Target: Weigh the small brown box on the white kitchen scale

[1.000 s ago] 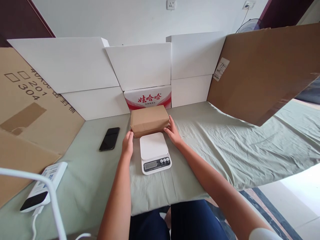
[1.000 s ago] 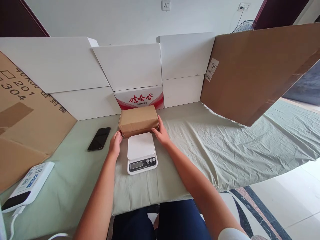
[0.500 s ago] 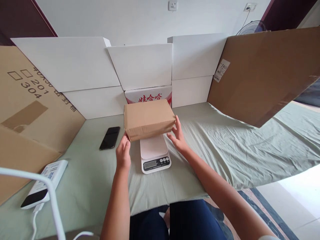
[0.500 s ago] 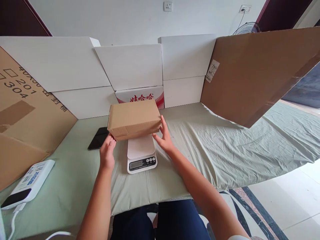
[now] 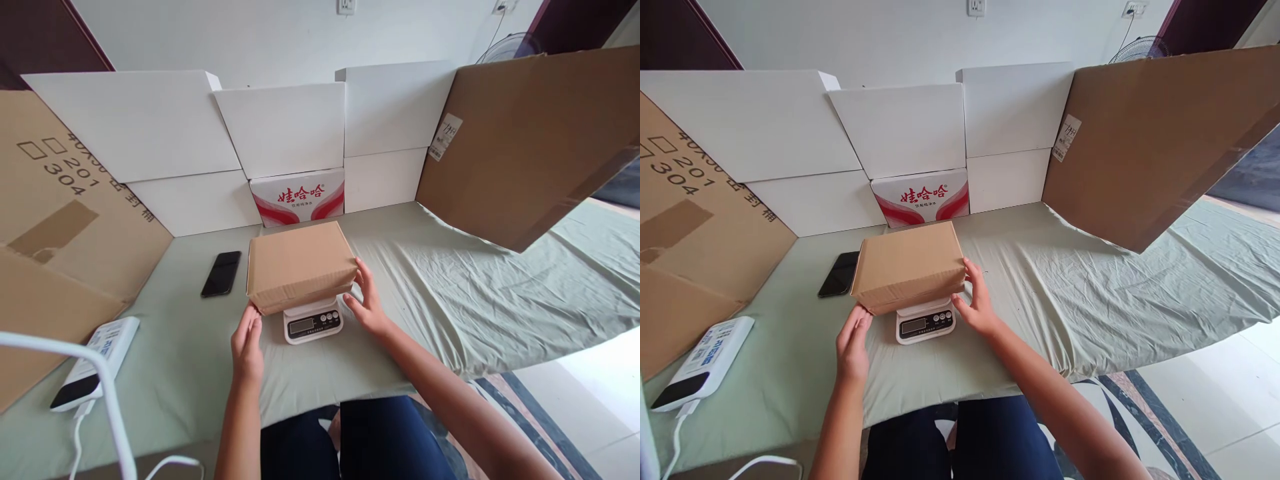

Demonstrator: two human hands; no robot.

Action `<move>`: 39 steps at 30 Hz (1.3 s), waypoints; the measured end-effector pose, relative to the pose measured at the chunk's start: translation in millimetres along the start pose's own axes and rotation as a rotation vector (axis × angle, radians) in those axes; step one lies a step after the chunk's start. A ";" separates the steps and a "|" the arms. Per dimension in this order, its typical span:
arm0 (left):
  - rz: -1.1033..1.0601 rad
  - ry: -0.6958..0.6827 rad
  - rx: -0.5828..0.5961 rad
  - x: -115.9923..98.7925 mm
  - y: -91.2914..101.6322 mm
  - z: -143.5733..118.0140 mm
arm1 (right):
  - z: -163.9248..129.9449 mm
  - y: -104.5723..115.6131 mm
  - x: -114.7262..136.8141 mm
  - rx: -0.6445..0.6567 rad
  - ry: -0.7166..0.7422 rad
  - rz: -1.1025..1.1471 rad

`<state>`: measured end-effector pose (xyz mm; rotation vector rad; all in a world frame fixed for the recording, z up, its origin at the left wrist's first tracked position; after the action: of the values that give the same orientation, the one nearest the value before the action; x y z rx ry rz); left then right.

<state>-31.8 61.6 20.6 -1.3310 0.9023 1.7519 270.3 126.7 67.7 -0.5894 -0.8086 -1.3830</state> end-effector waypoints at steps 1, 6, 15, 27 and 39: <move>0.006 0.004 -0.004 0.8 0.9 -1.6 | -0.6 0.2 0.5 -0.003 0.002 -0.002; 0.015 0.006 -0.019 4.0 2.4 -3.5 | -1.8 2.0 4.4 -0.015 0.030 -0.027; -0.040 -0.041 -0.102 -12.4 2.8 -2.4 | 1.9 9.9 12.3 -0.078 0.068 -0.046; -0.042 -0.008 0.041 -18.1 -5.5 9.1 | 10.5 10.3 24.2 -0.058 0.003 0.065; -0.115 -0.060 0.085 -12.9 -63.0 144.7 | 116.3 -14.7 -35.1 -0.039 -0.053 0.239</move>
<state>-39.1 215.3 57.9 -1.2447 0.8410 1.6392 238.2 237.1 109.6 -0.7310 -0.7294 -1.1702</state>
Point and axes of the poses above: each hand's wrist, its own z-axis towards the middle knuckle, its own y-axis out of the back of the hand, x = y × z, the point moved 8 cm from there along z, towards the middle knuckle, and after that the axes turned 11 degrees about z, right-handed, at the moved point
